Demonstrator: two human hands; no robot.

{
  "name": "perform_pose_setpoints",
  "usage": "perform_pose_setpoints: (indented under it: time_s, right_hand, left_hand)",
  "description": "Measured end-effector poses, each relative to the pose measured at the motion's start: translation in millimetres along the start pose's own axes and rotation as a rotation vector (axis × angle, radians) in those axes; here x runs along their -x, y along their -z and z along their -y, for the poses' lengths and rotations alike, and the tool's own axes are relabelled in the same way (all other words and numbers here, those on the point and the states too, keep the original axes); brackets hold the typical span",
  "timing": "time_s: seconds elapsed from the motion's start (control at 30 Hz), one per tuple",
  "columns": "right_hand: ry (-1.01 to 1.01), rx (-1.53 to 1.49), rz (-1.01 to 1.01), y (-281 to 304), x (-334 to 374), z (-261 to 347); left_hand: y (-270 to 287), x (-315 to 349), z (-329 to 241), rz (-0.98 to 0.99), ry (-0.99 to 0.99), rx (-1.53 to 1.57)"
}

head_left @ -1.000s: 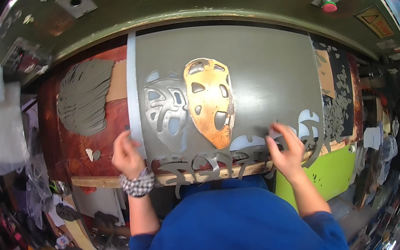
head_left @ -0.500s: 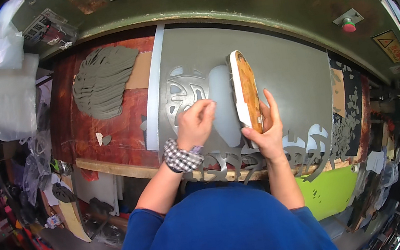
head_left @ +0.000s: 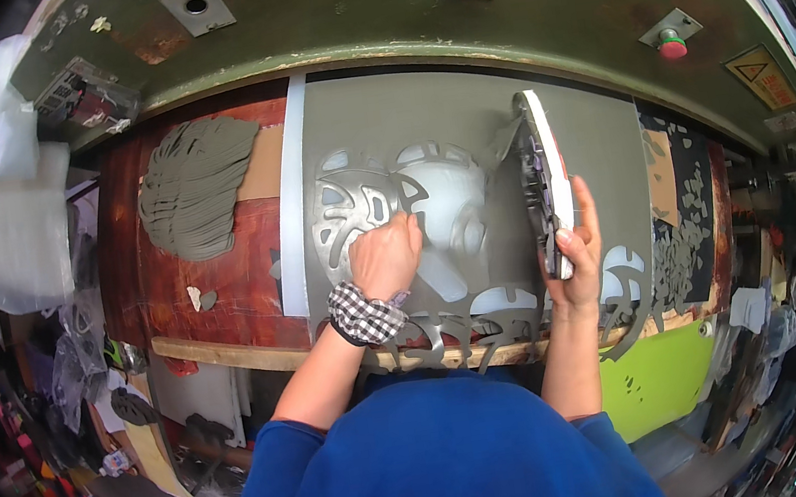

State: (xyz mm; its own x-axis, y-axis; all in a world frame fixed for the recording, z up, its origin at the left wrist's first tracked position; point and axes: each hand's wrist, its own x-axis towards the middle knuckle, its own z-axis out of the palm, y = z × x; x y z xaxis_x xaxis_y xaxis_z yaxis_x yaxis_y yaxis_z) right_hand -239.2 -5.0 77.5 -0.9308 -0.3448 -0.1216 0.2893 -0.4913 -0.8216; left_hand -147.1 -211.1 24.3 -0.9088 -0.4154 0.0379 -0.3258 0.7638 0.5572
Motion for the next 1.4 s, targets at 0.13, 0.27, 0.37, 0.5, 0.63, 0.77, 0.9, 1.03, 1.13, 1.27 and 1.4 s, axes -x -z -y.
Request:
perform_pose_setpoints:
  time_s: [0.13,0.27,0.37,0.5,0.63,0.77,0.9,1.03,1.13,1.27,1.4]
  right_hand:
    - [0.139,0.225,-0.160,16,0,18]
    - [0.319,0.535,-0.162,25,6,36]
    - [0.273,0.669,-0.085,27,10,33]
    - [0.255,1.027,0.049,24,-9,1]
    - [0.458,1.489,0.180,19,-39,-28]
    - [0.456,1.500,0.239,20,-72,-35]
    - [0.409,1.388,0.128,21,-113,-29]
    - [0.748,1.014,-0.336,27,-169,30]
    - [0.870,1.020,-0.612,36,-209,92]
    - [0.887,1.291,-0.647,31,-248,102]
    - [0.983,1.172,-0.634,24,-251,91]
  left_hand:
    - [0,-1,8,-0.024,-0.042,0.013]
    - [10,-8,9,-0.004,0.080,0.229]
    - [16,-7,9,-0.041,0.150,0.278]
    - [23,2,24,-0.112,0.087,0.194]
    - [40,24,60,-0.232,0.076,0.187]
    - [43,51,93,-0.423,0.147,0.074]
    - [19,47,110,-0.548,0.241,0.146]
    - [5,12,121,-0.567,0.336,0.280]
    - [4,-19,124,-0.613,0.351,0.320]
    - [4,-66,128,-0.646,0.240,0.141]
    - [9,-116,135,-0.492,0.178,0.012]
